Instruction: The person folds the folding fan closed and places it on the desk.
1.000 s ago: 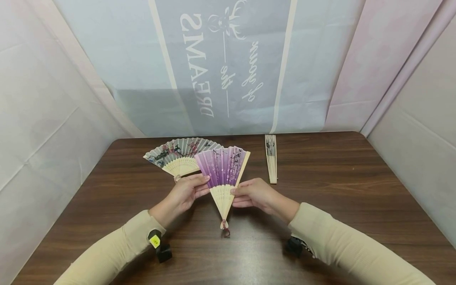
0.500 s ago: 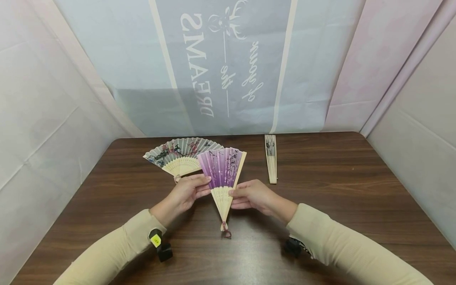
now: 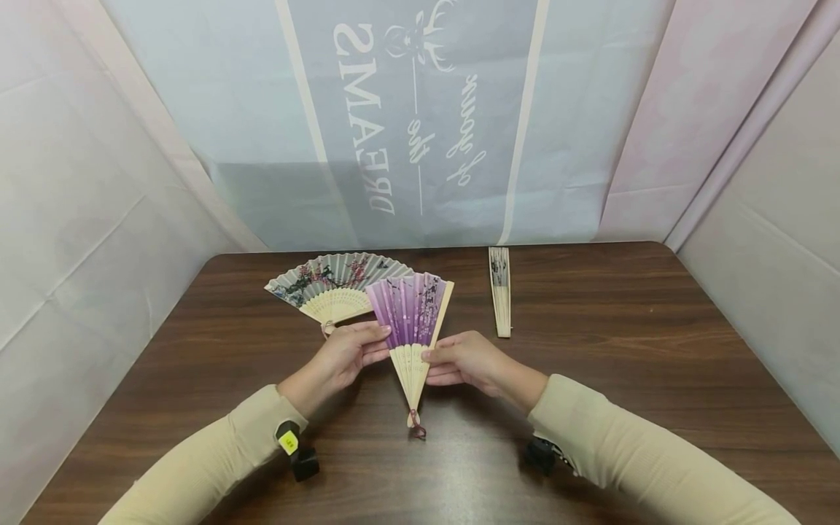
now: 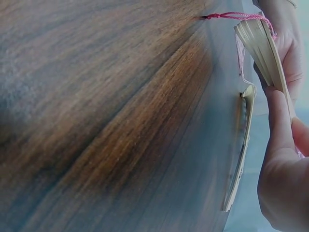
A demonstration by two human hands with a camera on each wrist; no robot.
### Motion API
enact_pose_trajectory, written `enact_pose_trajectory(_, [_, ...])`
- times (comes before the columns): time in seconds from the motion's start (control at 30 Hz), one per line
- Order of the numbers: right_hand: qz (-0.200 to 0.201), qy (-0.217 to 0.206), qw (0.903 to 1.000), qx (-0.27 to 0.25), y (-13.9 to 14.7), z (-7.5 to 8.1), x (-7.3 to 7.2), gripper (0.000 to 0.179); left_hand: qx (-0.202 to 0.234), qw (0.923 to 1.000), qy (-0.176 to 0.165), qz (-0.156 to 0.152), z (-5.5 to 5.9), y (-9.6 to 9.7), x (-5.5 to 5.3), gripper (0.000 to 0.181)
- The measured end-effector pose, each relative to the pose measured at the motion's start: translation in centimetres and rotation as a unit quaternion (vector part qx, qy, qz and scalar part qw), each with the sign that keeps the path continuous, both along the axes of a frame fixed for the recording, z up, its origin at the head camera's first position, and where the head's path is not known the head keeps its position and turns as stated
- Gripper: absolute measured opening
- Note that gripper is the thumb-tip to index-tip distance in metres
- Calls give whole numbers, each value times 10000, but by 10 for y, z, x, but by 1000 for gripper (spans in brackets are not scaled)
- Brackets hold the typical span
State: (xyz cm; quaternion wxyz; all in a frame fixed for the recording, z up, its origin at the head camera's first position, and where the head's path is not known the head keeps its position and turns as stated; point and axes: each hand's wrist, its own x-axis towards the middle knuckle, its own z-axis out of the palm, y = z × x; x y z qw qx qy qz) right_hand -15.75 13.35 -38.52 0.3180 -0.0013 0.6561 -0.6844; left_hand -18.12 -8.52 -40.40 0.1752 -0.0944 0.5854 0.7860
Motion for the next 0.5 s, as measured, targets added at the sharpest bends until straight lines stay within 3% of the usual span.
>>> enact_pose_trajectory(0.27, [-31,-34,10000,-6,0,-1,1,25,-5,10000,-54,-33,-1,2,-1,29])
enact_pose_trajectory(0.5, [-25,-48,10000,-27,0,0,2,18,-9,10000,-45,-65,-1,2,-1,30])
